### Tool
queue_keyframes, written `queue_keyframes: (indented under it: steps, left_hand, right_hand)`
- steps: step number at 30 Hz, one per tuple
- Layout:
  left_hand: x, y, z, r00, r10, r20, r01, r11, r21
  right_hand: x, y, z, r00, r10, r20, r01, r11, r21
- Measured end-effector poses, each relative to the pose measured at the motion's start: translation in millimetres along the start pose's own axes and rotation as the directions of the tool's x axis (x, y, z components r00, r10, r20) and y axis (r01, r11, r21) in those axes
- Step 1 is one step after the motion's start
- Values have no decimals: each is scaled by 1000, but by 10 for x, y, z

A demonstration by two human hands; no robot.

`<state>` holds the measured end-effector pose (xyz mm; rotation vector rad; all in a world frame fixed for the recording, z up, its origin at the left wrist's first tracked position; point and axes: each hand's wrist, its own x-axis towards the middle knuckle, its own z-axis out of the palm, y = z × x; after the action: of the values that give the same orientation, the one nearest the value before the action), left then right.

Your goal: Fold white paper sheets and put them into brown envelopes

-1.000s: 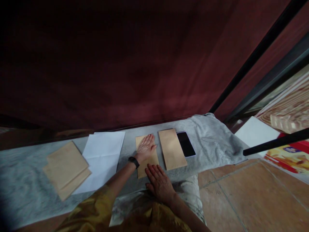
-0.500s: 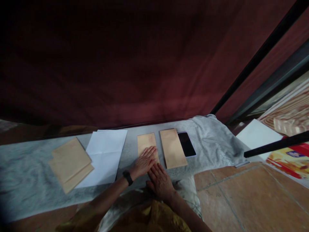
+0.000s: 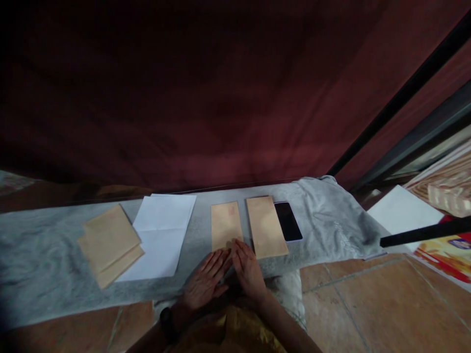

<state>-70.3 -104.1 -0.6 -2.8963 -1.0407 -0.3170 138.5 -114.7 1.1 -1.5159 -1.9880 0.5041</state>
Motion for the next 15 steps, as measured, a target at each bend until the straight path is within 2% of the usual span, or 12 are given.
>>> queue_keyframes:
  steps: [3, 5, 10, 13, 15]
  left_hand:
    - [-13, -3, 43, 999, 7, -44, -6, 1000, 29]
    - [6, -9, 55, 999, 3, -50, -2, 1000, 30]
    - [23, 6, 24, 1000, -10, -10, 10, 1000, 9]
    - [13, 37, 26, 1000, -30, 2, 30, 1000, 9]
    - [8, 54, 47, 999, -46, 0, 46, 999, 9]
  right_hand:
    - [298, 0, 152, 999, -47, 5, 47, 983, -178]
    - [528, 13, 246, 999, -33, -3, 31, 957, -287]
    - [1034, 85, 358, 993, 52, -107, -87, 930, -357]
    - [1138, 109, 347, 984, 76, -159, -127, 931, -341]
    - [1062, 96, 318, 987, 56, -152, -105, 937, -332]
